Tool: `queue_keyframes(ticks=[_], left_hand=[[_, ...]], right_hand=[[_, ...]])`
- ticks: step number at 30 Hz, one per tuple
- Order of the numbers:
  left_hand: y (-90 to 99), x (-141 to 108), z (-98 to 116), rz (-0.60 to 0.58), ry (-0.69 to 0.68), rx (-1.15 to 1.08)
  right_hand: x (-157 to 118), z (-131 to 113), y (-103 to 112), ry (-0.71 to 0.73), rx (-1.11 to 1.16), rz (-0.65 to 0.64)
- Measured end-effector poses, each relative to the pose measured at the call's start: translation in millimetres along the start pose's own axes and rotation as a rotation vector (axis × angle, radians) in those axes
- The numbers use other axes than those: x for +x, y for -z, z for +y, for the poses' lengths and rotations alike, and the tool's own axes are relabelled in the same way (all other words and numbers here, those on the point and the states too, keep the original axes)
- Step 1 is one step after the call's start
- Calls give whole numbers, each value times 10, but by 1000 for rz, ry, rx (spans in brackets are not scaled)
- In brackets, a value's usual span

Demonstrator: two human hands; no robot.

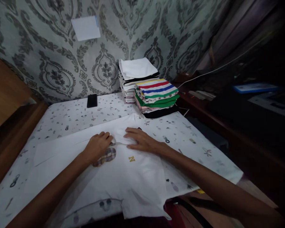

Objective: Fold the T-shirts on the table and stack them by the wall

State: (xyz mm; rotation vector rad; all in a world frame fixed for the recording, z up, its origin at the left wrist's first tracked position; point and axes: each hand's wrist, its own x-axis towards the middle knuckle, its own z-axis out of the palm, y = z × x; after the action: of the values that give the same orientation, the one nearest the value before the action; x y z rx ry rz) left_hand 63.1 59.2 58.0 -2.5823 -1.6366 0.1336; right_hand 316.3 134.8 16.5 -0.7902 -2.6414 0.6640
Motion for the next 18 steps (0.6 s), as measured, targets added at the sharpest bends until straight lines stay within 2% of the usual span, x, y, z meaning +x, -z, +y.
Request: queue_keyframes(ticks=[5, 10, 15, 18], left_hand=[[114, -75, -120, 15, 68, 35], [6, -105, -102, 79, -52, -98], [-148, -43, -20, 157, -63, -33], [-168, -28, -48, 173, -63, -36]], right_hand=[[21, -33, 60, -13, 28, 32], [177, -38, 112, -4, 38, 107], [420, 250, 132, -77, -100, 279], [541, 499, 129, -136, -227, 194]])
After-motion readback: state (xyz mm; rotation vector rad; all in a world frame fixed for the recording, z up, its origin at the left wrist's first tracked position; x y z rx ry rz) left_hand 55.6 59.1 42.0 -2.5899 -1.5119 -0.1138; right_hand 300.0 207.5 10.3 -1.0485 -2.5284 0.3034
